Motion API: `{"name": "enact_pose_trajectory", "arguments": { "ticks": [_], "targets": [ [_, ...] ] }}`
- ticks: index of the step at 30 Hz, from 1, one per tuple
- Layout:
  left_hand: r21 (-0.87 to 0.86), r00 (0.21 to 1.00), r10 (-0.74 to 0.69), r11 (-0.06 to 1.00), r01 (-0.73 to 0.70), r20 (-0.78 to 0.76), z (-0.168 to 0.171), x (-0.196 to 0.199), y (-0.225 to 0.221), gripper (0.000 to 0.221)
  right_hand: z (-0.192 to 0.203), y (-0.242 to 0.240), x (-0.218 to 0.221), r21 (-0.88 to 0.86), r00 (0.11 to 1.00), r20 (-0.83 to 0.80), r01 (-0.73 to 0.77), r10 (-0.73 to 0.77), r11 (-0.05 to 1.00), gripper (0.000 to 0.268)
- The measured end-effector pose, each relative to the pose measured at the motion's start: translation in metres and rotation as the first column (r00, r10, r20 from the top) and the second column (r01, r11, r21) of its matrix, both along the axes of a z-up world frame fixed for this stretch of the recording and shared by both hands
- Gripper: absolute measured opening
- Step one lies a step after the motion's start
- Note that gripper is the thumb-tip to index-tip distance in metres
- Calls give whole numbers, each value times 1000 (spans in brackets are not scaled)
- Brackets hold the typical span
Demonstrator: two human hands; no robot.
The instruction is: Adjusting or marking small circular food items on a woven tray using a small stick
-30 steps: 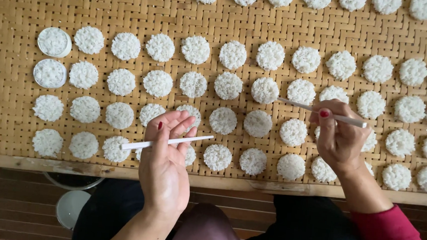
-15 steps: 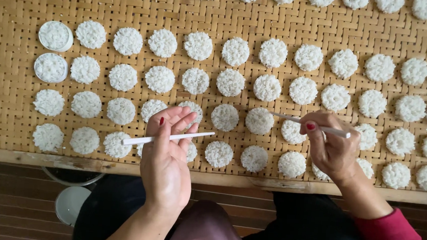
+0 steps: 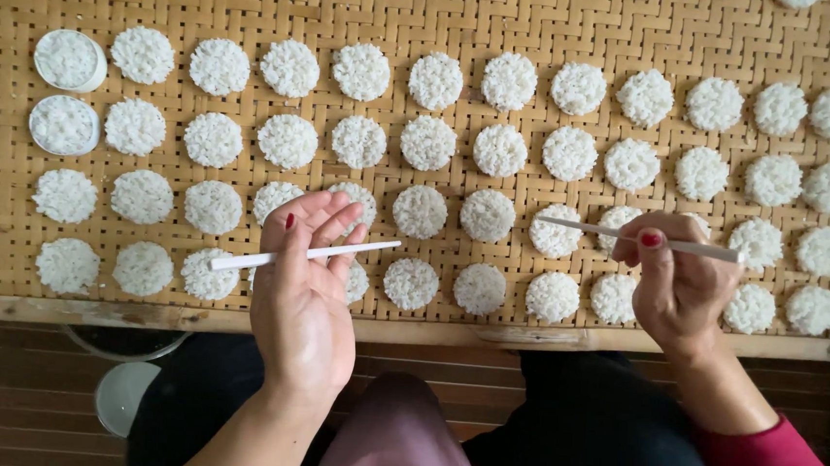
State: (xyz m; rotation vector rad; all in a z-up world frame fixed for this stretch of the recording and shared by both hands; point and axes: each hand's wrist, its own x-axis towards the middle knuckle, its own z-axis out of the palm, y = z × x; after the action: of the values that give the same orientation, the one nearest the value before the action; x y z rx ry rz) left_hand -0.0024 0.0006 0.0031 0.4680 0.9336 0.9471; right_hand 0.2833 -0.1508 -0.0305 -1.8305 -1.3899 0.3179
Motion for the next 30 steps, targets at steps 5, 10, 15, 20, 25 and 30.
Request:
{"name": "enact_pose_trajectory", "arguments": {
  "ticks": [5,10,15,20,25,30],
  "targets": [
    [9,999,-26,1000,27,-45,1,0,-1,29,8,1,-9,-46,995,-99,8,-12,999,25],
    [3,999,-12,1000,12,-42,-1,1,1,30,2,0,-5,-42,998,-67,5,-8,999,25],
    [1,998,-29,1000,29,-49,0,2,1,30,9,-4,-7,-20,991,-126,46,-48,999,26],
    [10,999,-27,1000,28,-39,-1,1,1,29,4,-3,-8,1,985,-170,37,-36,999,24],
    [-13,1000,-6,1000,6,-19,-1,0,2,28,12,-11,-7,-2,980,-184,68,-68,998,22],
    [-8,1000,-18,1000,18,-23,-1,-4,4,28,19,-32,-9,-89,938,-257,217,-233,972,23]
  ]
}}
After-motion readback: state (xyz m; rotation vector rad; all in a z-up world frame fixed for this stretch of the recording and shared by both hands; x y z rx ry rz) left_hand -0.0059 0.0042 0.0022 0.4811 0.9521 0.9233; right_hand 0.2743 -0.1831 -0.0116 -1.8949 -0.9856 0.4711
